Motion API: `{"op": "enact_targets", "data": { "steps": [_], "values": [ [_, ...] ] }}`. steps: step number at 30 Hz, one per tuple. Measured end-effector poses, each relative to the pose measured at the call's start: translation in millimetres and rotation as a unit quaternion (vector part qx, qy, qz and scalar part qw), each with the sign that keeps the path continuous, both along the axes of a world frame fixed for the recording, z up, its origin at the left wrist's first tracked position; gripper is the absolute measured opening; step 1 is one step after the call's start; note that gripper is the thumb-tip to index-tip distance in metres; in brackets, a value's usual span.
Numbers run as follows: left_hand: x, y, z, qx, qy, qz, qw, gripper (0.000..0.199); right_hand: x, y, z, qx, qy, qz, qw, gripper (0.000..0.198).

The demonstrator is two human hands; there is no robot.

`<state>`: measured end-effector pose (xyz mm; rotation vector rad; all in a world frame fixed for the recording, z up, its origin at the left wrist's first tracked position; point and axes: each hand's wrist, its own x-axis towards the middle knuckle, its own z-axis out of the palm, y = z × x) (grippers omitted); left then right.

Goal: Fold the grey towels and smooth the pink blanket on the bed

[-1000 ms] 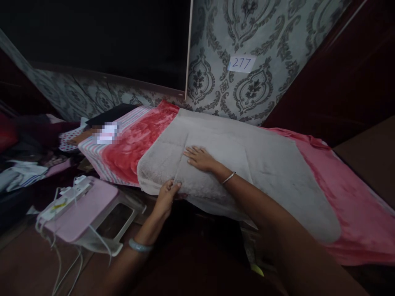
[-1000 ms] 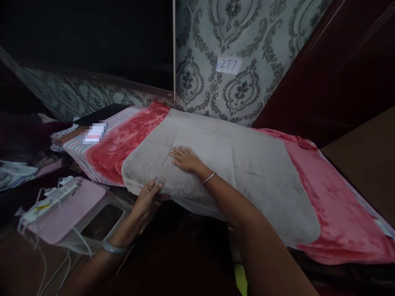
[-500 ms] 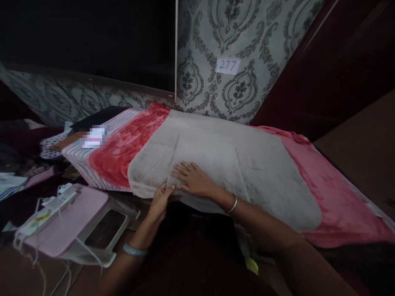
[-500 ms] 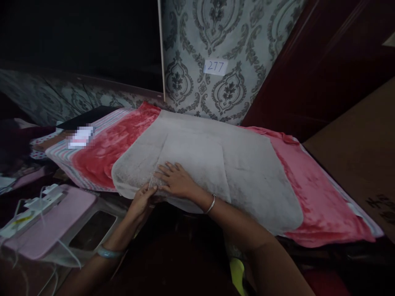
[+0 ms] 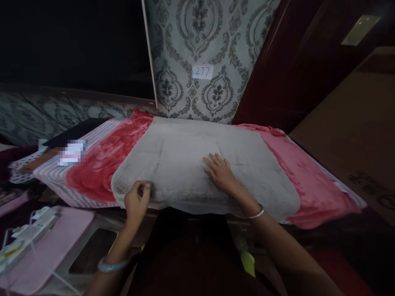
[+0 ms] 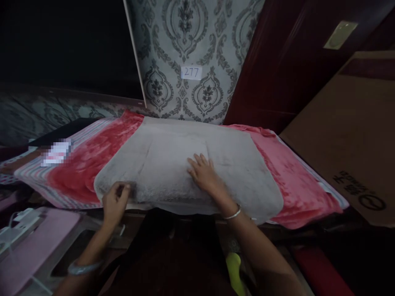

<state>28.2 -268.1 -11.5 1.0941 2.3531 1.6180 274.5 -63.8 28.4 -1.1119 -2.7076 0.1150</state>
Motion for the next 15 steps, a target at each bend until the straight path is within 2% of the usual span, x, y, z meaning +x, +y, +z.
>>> {"op": "enact_targets", "data": {
  "steps": [1, 3, 6, 8, 11, 15],
  "values": [
    [2, 10, 6.1, -0.005, 0.077, -0.010, 0.997, 0.034, 2, -10, -2, 0.007, 0.005, 0.028, 1.000, 0.052],
    [12, 37, 17.2, -0.017, 0.192, -0.086, 0.977, 0.037, 2, -28, -8, 0.014, 0.003, 0.067, 0.998, 0.052],
    [37, 82, 26.9, -0.089, 0.303, -0.213, 0.925, 0.049, -2, -42, -18, 0.010, -0.010, 0.080, 0.997, 0.053],
    [50, 105, 28.3, -0.180, 0.335, -0.249, 0.891, 0.054, -1, -40, -24, 0.005, -0.006, 0.077, 0.997, 0.055],
    [57, 119, 26.7, -0.284, 0.343, -0.262, 0.856, 0.059, 9, -26, -32, -0.009, 0.012, 0.050, 0.999, 0.057],
    [54, 119, 25.3, -0.301, 0.345, -0.265, 0.849, 0.061, 31, -1, -40, -0.047, 0.032, -0.028, 0.998, 0.055]
  ]
}}
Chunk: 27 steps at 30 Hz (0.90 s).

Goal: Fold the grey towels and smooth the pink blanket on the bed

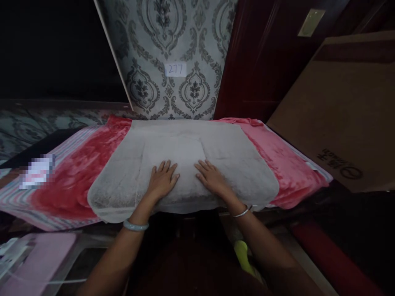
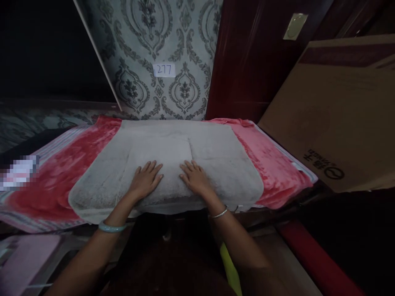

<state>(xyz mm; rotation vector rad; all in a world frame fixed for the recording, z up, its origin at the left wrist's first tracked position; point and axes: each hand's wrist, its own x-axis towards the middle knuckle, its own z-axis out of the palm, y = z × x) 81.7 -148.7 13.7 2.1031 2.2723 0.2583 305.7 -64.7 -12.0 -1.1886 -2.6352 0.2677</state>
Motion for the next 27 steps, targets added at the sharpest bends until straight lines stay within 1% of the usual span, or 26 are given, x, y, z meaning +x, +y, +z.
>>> {"op": "enact_targets", "data": {
  "steps": [4, 8, 11, 13, 14, 17, 18, 19, 21, 25, 27],
  "values": [
    [0, -1, 0.8, -0.007, 0.005, 0.009, 1.000, 0.060, 12, 13, -10, -0.012, 0.029, -0.061, 0.998, 0.054],
    [2, -1, 2.2, -0.011, 0.013, 0.012, 1.000, 0.060, 17, 14, -15, -0.007, 0.054, -0.127, 0.990, 0.052],
    [3, -1, 2.7, -0.011, 0.016, 0.013, 1.000, 0.060, 22, 11, -14, -0.001, 0.068, -0.166, 0.984, 0.051],
    [2, -2, 2.7, -0.009, 0.014, 0.013, 1.000, 0.060, 22, 4, -11, 0.020, 0.091, -0.149, 0.984, 0.052],
    [2, -2, 2.7, -0.007, 0.013, 0.013, 1.000, 0.060, 20, -1, -9, 0.032, 0.100, -0.121, 0.987, 0.053],
    [2, -2, 2.6, 0.001, 0.011, 0.013, 1.000, 0.059, 9, -17, -3, 0.046, 0.077, 0.007, 0.996, 0.056],
    [2, -2, 2.5, 0.004, 0.011, 0.012, 1.000, 0.059, 5, -20, -2, 0.041, 0.058, 0.041, 0.997, 0.056],
    [2, -2, 2.4, 0.006, 0.010, 0.012, 1.000, 0.059, 2, -22, -2, 0.033, 0.042, 0.061, 0.997, 0.057],
    [2, -2, 1.6, 0.011, 0.004, 0.010, 1.000, 0.059, 0, -19, -3, 0.017, 0.024, 0.052, 0.998, 0.057],
    [1, -2, -1.1, 0.018, -0.009, 0.010, 1.000, 0.059, 7, 0, -3, -0.020, 0.016, -0.045, 0.999, 0.057],
    [0, -1, -2.4, 0.021, -0.012, 0.008, 1.000, 0.059, 6, 6, 0, -0.021, 0.016, -0.081, 0.996, 0.055]
  ]
}}
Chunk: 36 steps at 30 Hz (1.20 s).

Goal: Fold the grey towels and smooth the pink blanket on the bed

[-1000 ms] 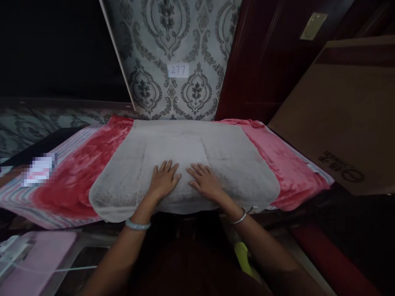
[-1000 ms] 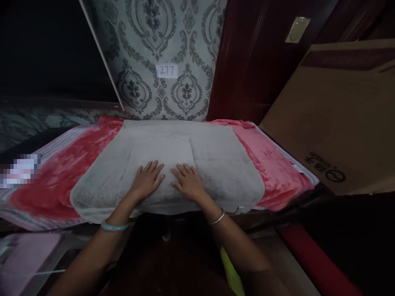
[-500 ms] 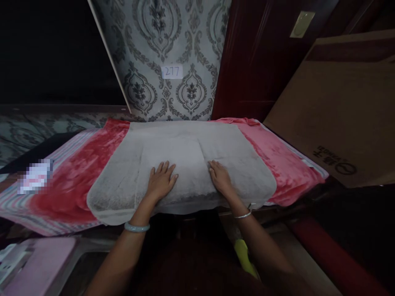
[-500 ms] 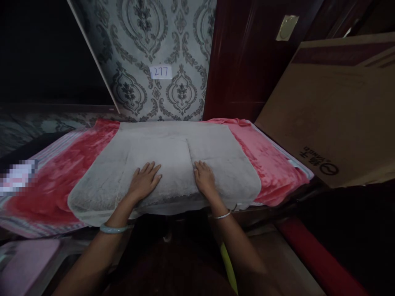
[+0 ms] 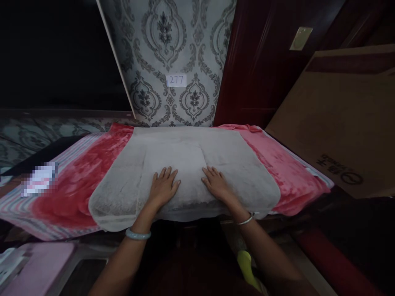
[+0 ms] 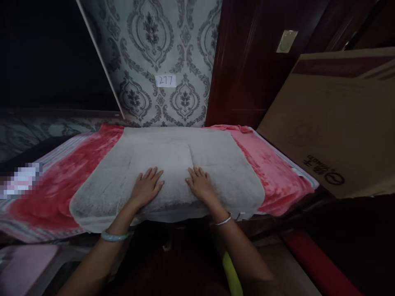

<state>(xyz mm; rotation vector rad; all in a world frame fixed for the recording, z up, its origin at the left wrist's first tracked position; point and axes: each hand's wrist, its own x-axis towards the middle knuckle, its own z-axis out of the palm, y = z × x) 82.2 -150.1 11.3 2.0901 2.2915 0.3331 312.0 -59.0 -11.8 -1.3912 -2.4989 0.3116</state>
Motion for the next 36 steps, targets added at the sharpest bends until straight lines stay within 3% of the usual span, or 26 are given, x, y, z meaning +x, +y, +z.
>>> {"op": "enact_targets", "data": {
  "steps": [3, 7, 10, 13, 19, 24, 28, 32, 36],
  "values": [
    [-2, 1, -1.2, 0.003, -0.011, 0.002, 1.000, 0.058, -14, -6, 8, 0.048, 0.032, 0.024, 0.998, 0.051],
    [-9, -2, -0.8, 0.020, -0.081, -0.007, 0.996, 0.057, -40, -29, 8, 0.085, 0.061, 0.169, 0.980, 0.047],
    [-14, -2, 1.2, 0.030, -0.144, -0.088, 0.985, 0.053, -48, -41, 1, 0.105, 0.051, 0.232, 0.966, 0.047],
    [-18, 8, 3.6, -0.017, -0.150, -0.177, 0.973, 0.053, -47, -42, -6, 0.125, 0.054, 0.234, 0.963, 0.044],
    [-45, 65, 4.1, -0.060, -0.061, -0.218, 0.972, 0.053, -47, -42, -8, 0.125, 0.052, 0.220, 0.966, 0.046],
    [-67, 118, 5.4, -0.049, 0.028, -0.143, 0.988, 0.061, -47, -42, -9, 0.118, 0.062, 0.221, 0.966, 0.048],
    [-68, 147, 10.8, -0.063, 0.044, -0.066, 0.995, 0.067, -47, -41, -10, 0.109, 0.067, 0.221, 0.967, 0.047],
    [-62, 165, 19.1, -0.084, 0.047, -0.003, 0.995, 0.070, -49, -41, -9, 0.103, 0.071, 0.216, 0.968, 0.047],
    [-54, 166, 27.5, -0.090, 0.070, 0.010, 0.993, 0.070, -47, -40, -4, 0.094, 0.077, 0.225, 0.967, 0.047]
  ]
}}
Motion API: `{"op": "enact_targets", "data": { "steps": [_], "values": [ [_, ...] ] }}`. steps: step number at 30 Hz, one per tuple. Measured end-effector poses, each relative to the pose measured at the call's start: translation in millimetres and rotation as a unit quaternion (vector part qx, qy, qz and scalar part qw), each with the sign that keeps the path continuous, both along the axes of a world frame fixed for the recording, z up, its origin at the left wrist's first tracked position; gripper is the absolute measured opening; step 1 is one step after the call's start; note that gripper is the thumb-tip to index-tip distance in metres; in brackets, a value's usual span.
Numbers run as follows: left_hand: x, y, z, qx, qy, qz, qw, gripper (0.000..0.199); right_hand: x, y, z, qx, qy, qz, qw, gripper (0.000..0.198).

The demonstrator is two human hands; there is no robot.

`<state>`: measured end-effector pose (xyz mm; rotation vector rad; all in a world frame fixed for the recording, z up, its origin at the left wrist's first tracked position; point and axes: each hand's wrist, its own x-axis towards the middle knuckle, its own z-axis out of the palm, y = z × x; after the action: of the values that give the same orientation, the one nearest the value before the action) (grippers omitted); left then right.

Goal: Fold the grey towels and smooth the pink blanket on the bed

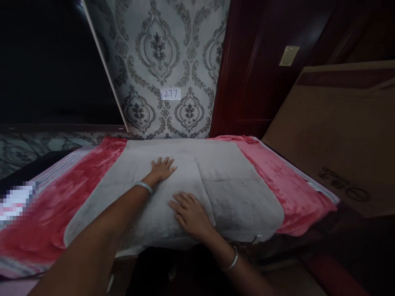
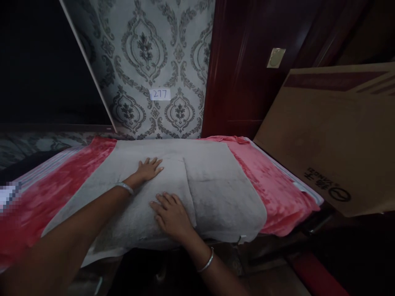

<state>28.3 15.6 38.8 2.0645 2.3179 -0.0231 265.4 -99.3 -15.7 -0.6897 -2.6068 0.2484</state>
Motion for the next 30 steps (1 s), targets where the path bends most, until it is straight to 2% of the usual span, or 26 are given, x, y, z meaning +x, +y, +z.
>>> {"op": "enact_targets", "data": {
  "steps": [1, 3, 6, 8, 10, 15, 20, 25, 30],
  "values": [
    [4, -3, 0.6, 0.006, 0.003, -0.025, 1.000, 0.070, 3, 0, 2, -0.004, -0.001, 0.004, 1.000, 0.047],
    [14, -11, -1.5, 0.008, -0.008, -0.127, 0.992, 0.067, 10, 0, 4, -0.013, 0.000, 0.001, 1.000, 0.046],
    [34, -21, -11.4, -0.025, -0.045, -0.302, 0.952, 0.062, 25, -1, 2, -0.014, 0.000, -0.008, 1.000, 0.045],
    [45, -19, -18.3, -0.037, -0.056, -0.347, 0.936, 0.062, 32, -3, -3, -0.007, -0.001, -0.003, 1.000, 0.048],
    [50, -9, -22.1, -0.027, -0.051, -0.342, 0.938, 0.063, 36, -4, -8, 0.001, 0.001, -0.003, 1.000, 0.052],
    [43, 36, -21.7, 0.007, -0.031, -0.274, 0.961, 0.063, 36, -6, -16, 0.007, 0.015, -0.014, 1.000, 0.055],
    [31, 67, -21.4, -0.006, -0.037, -0.209, 0.977, 0.065, 36, -6, -16, 0.006, 0.012, -0.016, 1.000, 0.055],
    [32, 68, -18.0, 0.039, -0.027, -0.150, 0.987, 0.059, 35, -6, -15, -0.001, 0.017, -0.022, 1.000, 0.055],
    [42, 43, -10.1, 0.112, -0.009, -0.099, 0.989, 0.061, 36, -6, -13, -0.003, 0.018, -0.025, 1.000, 0.054]
  ]
}}
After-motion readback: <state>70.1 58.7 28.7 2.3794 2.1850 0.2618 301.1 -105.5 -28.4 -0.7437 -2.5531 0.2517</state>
